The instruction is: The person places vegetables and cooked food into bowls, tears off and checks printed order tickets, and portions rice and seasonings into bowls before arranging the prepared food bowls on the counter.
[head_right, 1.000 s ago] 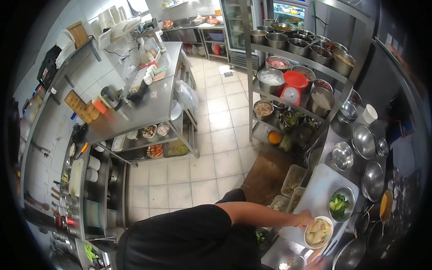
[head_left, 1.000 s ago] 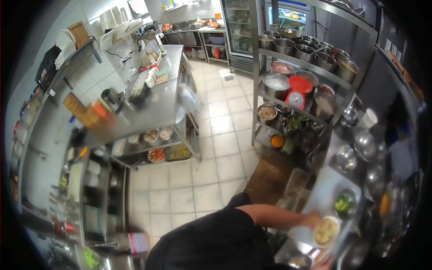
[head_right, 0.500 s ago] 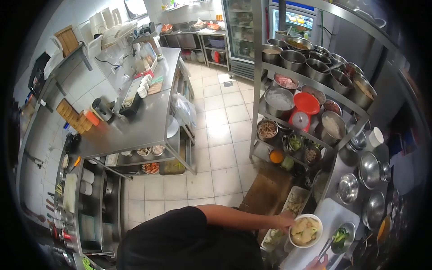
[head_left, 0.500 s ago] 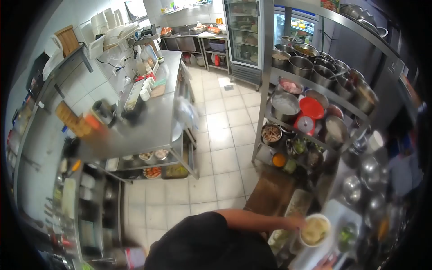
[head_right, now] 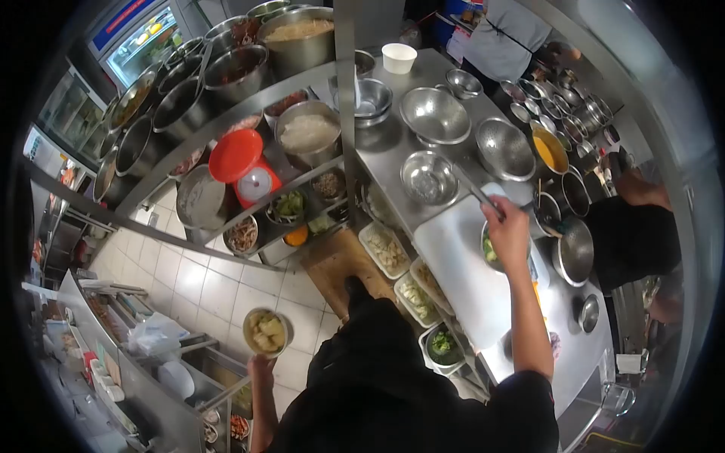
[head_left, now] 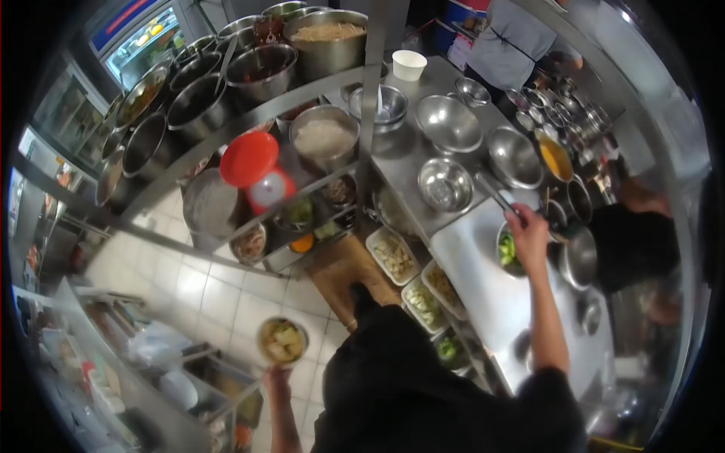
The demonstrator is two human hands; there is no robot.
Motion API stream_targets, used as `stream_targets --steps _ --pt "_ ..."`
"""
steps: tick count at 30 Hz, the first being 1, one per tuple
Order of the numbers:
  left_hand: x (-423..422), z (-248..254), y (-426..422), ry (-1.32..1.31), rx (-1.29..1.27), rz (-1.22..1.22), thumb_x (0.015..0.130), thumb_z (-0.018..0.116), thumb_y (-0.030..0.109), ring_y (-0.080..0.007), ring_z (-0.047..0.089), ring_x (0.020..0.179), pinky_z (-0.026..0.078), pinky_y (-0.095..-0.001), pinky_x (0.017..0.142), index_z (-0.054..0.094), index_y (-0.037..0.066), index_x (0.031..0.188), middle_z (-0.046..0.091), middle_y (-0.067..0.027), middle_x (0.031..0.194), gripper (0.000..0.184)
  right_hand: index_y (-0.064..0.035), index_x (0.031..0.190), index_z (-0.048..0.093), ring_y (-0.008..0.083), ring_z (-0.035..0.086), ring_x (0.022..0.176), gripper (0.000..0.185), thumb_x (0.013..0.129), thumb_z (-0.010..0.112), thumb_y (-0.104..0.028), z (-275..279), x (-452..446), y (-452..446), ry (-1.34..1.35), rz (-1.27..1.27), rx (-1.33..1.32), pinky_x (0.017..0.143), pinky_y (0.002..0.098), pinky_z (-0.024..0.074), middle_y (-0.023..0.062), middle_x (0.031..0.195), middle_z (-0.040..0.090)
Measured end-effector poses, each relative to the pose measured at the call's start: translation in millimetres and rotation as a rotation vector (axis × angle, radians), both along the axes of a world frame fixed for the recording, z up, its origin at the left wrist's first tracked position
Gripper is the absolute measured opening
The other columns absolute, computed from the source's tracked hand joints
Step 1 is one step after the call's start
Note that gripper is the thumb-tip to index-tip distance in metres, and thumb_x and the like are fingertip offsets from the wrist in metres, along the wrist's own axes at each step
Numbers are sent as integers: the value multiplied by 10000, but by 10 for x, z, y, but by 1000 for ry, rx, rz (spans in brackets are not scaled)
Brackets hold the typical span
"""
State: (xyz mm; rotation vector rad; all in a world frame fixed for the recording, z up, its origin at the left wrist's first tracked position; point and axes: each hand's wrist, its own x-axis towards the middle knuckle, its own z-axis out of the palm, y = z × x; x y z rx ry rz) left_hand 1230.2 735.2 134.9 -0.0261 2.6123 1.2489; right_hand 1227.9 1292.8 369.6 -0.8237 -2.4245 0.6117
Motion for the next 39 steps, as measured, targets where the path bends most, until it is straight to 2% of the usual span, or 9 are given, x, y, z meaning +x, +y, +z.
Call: stream_targets --steps 4,6,10,15,19,26,31,33,39 --pt "-36 -202 -347 -122 269 288 753 573 153 -219 577 709 470 -354 618 555 -19 798 561 -81 794 179 20 904 608 297 611 679 238 753 616 -163 -375 -787 651 -9 88 96 608 344 461 207 782 612" --pt "-221 18 -250 -267 975 1027 770 558 97 -188 572 723 470 -328 610 535 -13 794 552 -77 820 115 11 910 612 339 607 729 249 747 611 -177 -450 -1140 806 -102 157 183 645 380 465 209 810 612" --pt "-235 177 -307 -214 387 587 782 493 96 -167 530 855 458 -292 723 534 -37 805 550 -79 868 142 -6 909 616 337 604 733 250 730 627 -180 -448 -1971 851 -10 204 70 661 374 463 200 791 613" --pt "-392 -154 -471 -69 644 662 773 501 77 -195 544 819 464 -274 696 561 -61 846 569 -123 864 167 -58 860 634 361 579 697 183 738 617 -194 -151 -2345 655 9 60 162 626 408 454 184 714 601" --pt "-668 -84 -568 11 -60 117 759 557 91 -220 566 759 462 -296 662 588 -67 838 583 -141 796 180 -101 881 645 352 593 719 189 733 620 -217 -192 -1607 1033 -68 -368 280 630 424 471 175 758 614" --pt "-1243 -158 -629 152 -318 -199 742 639 120 -262 590 655 458 -331 612 627 -73 811 591 -165 672 206 -66 807 638 348 601 778 242 734 552 -281 -188 486 1912 -609 -899 327 683 425 479 171 796 625" --pt "-1714 -337 -527 -95 22 77 763 586 145 -278 552 631 464 -352 650 595 -39 730 525 -138 619 187 -8 1057 495 318 514 1010 417 797 561 -327 -439 688 2288 -806 -671 163 827 398 419 191 1087 535" --pt "-1826 -240 -297 -363 683 617 759 544 94 -262 568 698 491 -348 691 571 -45 784 543 -136 710 144 -9 988 567 275 600 804 290 856 511 -261 -932 871 2420 -131 -365 614 664 345 483 153 889 615" --pt "-1750 165 -135 -372 1037 1230 727 569 30 -276 619 710 549 -371 641 539 -66 831 575 -169 828 144 -2 1008 558 284 585 836 302 855 512 -258 -864 -1876 -250 106 452 148 693 349 471 166 920 602"
